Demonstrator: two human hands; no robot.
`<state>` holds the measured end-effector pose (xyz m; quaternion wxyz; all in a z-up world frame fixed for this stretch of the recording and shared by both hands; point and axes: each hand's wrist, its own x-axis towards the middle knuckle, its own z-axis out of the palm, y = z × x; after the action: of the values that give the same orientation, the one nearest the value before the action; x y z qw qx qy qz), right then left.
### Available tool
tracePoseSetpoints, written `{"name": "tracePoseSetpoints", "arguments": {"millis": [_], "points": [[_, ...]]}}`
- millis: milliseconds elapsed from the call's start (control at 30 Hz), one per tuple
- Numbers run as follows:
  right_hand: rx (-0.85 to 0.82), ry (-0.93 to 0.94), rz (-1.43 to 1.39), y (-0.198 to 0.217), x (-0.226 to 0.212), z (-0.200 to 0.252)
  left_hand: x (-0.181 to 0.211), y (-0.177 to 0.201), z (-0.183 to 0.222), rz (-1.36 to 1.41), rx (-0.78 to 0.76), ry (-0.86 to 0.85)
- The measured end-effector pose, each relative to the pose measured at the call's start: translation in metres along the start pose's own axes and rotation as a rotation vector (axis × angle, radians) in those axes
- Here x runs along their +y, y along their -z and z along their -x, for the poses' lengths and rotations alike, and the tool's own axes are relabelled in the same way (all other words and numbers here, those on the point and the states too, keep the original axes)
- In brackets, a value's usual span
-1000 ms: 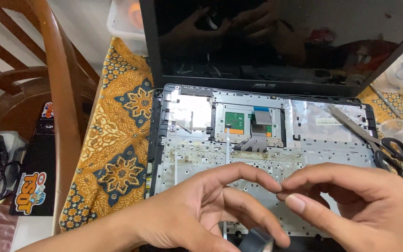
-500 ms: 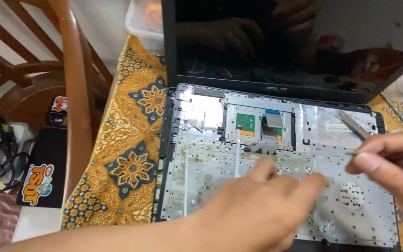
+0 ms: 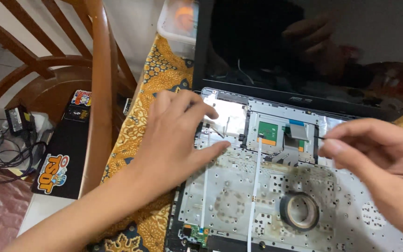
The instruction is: The person presses black electrical tape over a ribbon cable inside a disassembled laptop, smoothing it down and cutting the tape with scissors. They then lift the keyboard and palmrest assembly away from the base, exposing the motherboard, cooling fan, and hard drive.
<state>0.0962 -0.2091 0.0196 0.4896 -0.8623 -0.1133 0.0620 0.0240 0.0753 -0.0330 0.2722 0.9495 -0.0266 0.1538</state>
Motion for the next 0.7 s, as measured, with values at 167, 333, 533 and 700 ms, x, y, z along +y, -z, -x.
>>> {"name": "tracePoseSetpoints", "arguments": {"millis": [167, 333, 533, 700], "points": [[-0.11, -0.226, 0.006, -0.051, -0.059, -0.011, -0.001, -0.01, -0.001, 0.121, -0.004, 0.009], [-0.156, -0.34, 0.027, -0.082, -0.083, -0.025, 0.0, -0.015, -0.001, 0.189, 0.052, -0.01], [-0.197, -0.457, -0.005, -0.083, -0.08, -0.024, -0.002, -0.009, 0.006, -0.006, 0.262, -0.401], [-0.195, -0.595, -0.103, -0.079, -0.072, -0.008, 0.003, 0.004, 0.011, -0.259, 0.494, -0.673]]}}
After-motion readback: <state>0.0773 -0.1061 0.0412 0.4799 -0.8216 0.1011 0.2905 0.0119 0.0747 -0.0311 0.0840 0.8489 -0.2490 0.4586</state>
